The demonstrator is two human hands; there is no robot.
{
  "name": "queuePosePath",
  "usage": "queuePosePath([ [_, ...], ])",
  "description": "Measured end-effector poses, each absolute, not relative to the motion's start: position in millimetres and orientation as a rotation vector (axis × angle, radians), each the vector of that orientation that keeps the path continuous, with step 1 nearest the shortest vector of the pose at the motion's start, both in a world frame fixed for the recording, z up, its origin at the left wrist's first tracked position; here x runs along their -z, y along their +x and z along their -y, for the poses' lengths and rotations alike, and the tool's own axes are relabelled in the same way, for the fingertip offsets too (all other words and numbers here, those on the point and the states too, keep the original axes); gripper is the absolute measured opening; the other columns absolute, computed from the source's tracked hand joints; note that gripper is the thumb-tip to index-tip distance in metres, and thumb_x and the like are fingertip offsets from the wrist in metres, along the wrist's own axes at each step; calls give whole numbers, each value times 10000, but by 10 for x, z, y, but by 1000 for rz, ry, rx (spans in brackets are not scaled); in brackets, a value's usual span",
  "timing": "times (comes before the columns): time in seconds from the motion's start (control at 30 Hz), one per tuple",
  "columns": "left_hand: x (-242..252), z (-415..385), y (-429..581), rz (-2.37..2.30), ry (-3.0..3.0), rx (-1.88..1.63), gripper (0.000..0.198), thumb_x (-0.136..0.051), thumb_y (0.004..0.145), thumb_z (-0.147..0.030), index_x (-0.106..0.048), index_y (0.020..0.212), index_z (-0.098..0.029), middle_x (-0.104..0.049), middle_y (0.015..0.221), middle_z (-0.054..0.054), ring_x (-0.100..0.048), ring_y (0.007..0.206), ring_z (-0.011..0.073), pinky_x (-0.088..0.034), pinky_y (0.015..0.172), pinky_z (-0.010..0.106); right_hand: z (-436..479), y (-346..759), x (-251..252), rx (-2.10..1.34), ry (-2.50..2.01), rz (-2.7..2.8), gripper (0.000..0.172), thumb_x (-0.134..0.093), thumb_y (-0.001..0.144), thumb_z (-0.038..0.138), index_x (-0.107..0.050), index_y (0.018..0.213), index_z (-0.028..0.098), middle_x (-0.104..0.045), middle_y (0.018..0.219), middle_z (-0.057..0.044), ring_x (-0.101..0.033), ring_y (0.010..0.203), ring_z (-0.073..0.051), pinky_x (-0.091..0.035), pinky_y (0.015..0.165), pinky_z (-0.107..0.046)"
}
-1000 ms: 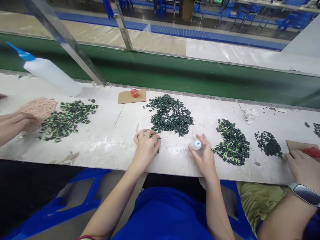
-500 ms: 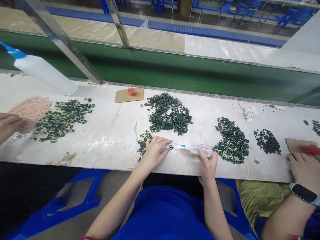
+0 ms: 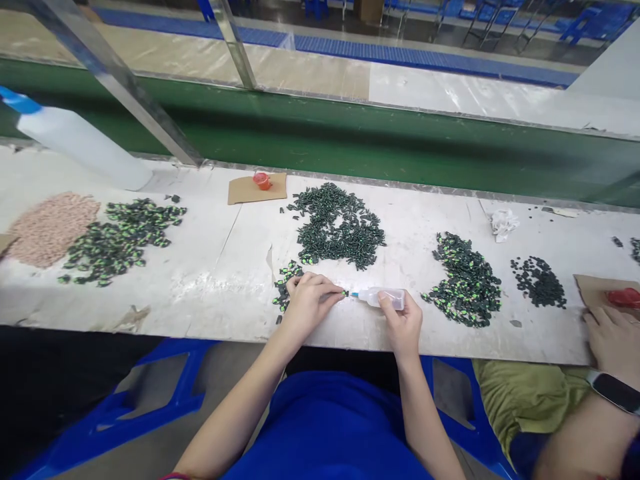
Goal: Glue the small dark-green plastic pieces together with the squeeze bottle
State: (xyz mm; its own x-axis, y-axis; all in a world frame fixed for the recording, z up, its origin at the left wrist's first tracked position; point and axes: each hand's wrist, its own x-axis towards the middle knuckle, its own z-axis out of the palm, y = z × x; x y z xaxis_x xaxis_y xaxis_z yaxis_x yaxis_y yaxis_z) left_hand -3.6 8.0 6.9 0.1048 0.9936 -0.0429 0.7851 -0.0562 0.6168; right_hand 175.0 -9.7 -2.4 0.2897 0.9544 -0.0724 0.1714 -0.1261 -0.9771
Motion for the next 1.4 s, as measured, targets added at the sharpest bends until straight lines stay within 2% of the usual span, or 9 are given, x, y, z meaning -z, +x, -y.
queuePosePath([
  [0.73, -47, -84, -45, -1720, 1898, -580, 82, -670, 810, -299, -747, 790, -280, -731, 862, 22, -550, 937, 236, -254, 866, 423, 101, 1748, 30, -984, -1556, 1109, 290, -622, 753, 452, -597, 685, 172, -602, 617, -5, -526, 600, -153, -430, 551, -255],
  [1.1, -52, -83, -44, -1729, 1908, -569, 84, -669, 812, -306, -745, 783, -284, -734, 861, 18, -551, 933, 238, -261, 855, 419, 116, 1744, 36, -926, -1589, 1108, 302, -613, 764, 451, -557, 645, 180, -527, 567, 25, -468, 563, -131, -396, 525, -238],
  [1.4, -45, -78, -45, -1734, 1917, -572, 90, -665, 814, -299, -749, 784, -289, -731, 862, 19, -551, 928, 236, -261, 861, 419, 111, 1743, 36, -949, -1562, 1074, 291, -623, 752, 448, -563, 655, 180, -543, 589, 20, -485, 575, -136, -405, 532, -242],
])
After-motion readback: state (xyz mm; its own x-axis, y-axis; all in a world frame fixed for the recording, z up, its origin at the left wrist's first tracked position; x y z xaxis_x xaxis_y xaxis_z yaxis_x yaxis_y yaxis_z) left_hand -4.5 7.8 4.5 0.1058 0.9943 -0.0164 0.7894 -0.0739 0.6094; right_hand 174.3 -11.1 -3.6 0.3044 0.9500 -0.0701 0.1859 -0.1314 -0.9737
